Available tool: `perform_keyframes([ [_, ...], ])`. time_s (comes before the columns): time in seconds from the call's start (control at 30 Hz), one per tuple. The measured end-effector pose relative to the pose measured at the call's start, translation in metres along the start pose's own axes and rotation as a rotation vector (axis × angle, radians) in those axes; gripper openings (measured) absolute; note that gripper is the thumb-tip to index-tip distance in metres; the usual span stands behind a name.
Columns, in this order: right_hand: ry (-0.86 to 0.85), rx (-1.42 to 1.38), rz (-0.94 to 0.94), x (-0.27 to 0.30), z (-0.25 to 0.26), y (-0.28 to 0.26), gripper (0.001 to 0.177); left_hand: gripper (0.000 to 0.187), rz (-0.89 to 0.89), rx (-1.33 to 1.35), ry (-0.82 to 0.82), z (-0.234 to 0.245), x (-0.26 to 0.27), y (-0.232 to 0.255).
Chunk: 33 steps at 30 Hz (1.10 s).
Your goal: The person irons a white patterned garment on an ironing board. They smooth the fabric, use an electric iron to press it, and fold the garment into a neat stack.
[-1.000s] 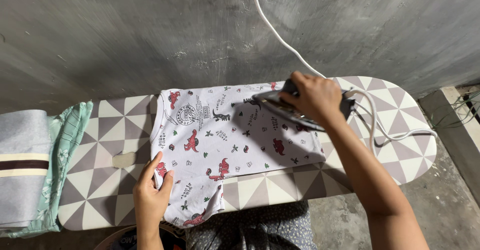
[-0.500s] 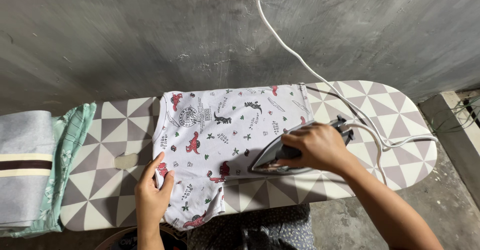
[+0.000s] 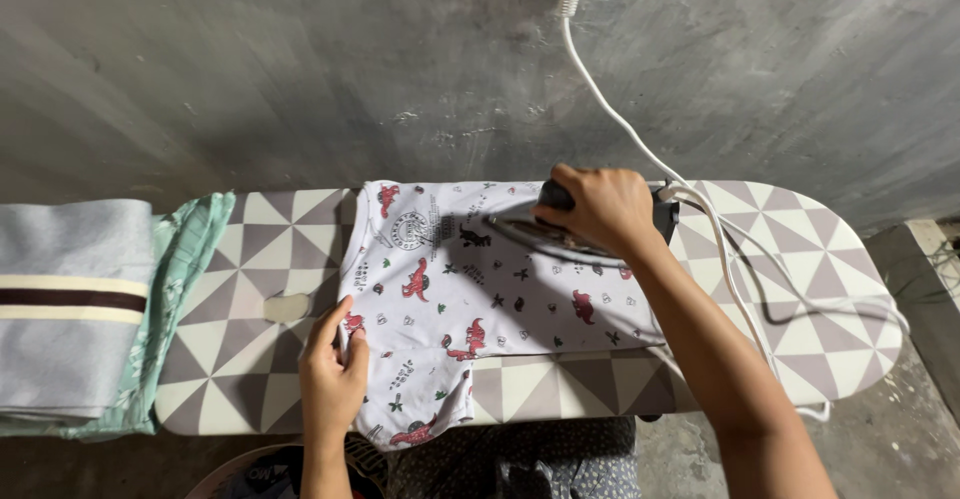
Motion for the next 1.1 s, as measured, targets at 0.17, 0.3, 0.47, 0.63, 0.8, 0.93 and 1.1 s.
perform_keyframes([
  [0.17, -0.056, -0.032, 0.025, -0.013, -0.003, -0.013, 0.057, 0.045, 0.047, 0.052, 0.008, 0.0, 0.0, -0.002],
  [0.3, -0.225, 0.018, 0.212, 0.013, -0.012, -0.058, 0.064, 0.043, -0.03, 0.079, 0.026, 0.002, -0.002, 0.003],
  [0.47, -0.23, -0.083, 0.509, 0.051, -0.022, -0.129, 0.077, 0.046, 0.038, 0.04, 0.013, 0.0, -0.001, -0.003],
  [0.63, 0.011, -0.102, 0.54, 0.033, -0.016, -0.142, 0.062, 0.046, 0.014, 0.072, 0.025, 0.001, 0.001, 0.0],
  [0.8, -0.013, -0.039, 0.298, -0.031, -0.024, -0.119, 0.06, 0.047, 0.037, 0.029, 0.01, 0.003, 0.0, 0.002],
  [0.93, 0.041, -0.048, 0.173, -0.057, -0.025, -0.108, 0.061, 0.046, 0.01, -0.029, 0.032, 0.007, -0.001, 0.007],
  [1.1, -0.092, -0.097, 0.228, -0.053, -0.024, -0.119, 0.059, 0.045, 0.036, 0.037, 0.048, 0.005, -0.006, 0.001],
])
Point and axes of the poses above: each hand's wrist, its own x-axis away from the middle knuckle, its own z-axis out of the back of the hand, y = z × x, the point moved 8 cm from there along -x, towards the middle knuckle, and after that the axes turned 7 degrees about -x, right-handed, at the moved point
